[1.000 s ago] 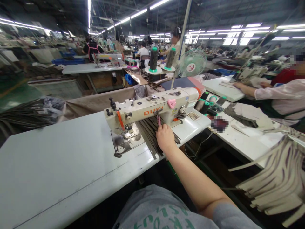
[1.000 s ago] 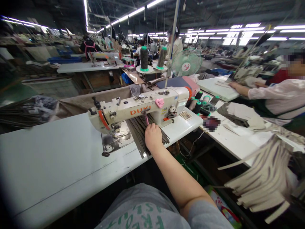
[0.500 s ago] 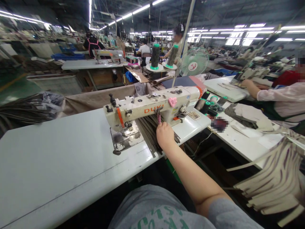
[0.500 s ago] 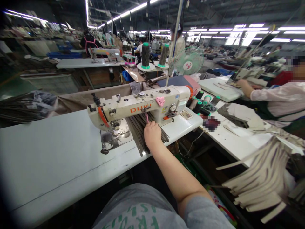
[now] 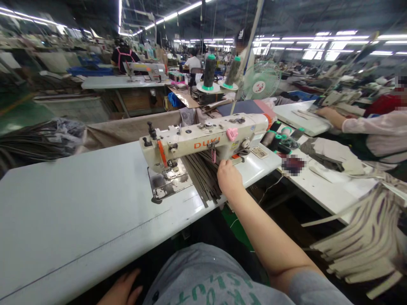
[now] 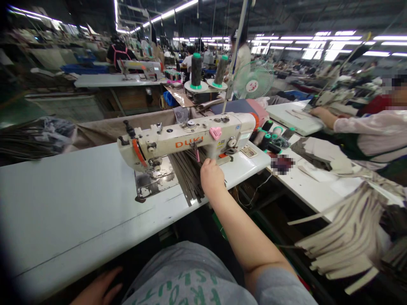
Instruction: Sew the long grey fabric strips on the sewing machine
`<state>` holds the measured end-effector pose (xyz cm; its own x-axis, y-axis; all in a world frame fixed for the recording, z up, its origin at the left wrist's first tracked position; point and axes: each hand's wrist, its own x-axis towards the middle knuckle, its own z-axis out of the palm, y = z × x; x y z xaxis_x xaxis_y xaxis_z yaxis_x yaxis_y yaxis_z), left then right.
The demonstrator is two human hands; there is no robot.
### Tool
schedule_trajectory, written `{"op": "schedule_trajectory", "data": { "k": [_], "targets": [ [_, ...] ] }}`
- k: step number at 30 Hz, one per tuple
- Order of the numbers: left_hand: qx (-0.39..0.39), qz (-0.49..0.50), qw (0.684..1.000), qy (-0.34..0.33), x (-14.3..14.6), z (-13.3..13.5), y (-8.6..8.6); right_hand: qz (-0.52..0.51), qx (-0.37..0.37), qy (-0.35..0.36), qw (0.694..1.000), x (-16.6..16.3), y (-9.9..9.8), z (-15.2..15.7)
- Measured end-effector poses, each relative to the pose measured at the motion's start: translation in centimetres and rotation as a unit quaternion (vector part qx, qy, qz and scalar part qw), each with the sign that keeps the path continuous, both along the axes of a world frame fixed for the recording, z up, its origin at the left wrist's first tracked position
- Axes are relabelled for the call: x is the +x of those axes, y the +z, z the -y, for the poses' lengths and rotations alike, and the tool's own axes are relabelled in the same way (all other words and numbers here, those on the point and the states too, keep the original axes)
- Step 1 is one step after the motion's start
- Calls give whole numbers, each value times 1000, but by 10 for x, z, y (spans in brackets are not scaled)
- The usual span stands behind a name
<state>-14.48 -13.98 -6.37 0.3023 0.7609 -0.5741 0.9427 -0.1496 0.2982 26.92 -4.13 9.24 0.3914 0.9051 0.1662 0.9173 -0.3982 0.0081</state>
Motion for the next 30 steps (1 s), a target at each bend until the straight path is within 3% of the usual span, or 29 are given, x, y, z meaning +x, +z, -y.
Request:
{"op": "schedule_trajectory", "data": {
  "k": [3,7,11,14,18,23,26,30],
  "targets": [
    [-14,10,1000,-13,-2,-3,-8,-52,3,2,999,3,3,2],
    [-45,47,998,-15,-6,0,-7,-164,14,2,986,9,9,3],
    [-58,99,993,12,-6,-2,-1,-342,15,12,940,20,10,9],
    [-59,114,992,14,-1,-3,1,-512,6,26,859,25,4,21],
    [-60,131,989,14,9,0,6,-711,19,43,701,23,-4,37],
    [-70,151,986,-4,25,0,21,-854,1,38,520,12,-10,46],
    [-82,176,981,0,34,-3,37,-892,-17,30,451,1,-16,53],
    [-120,267,956,4,44,-12,70,-910,-19,18,413,-21,-29,71]
  ]
}}
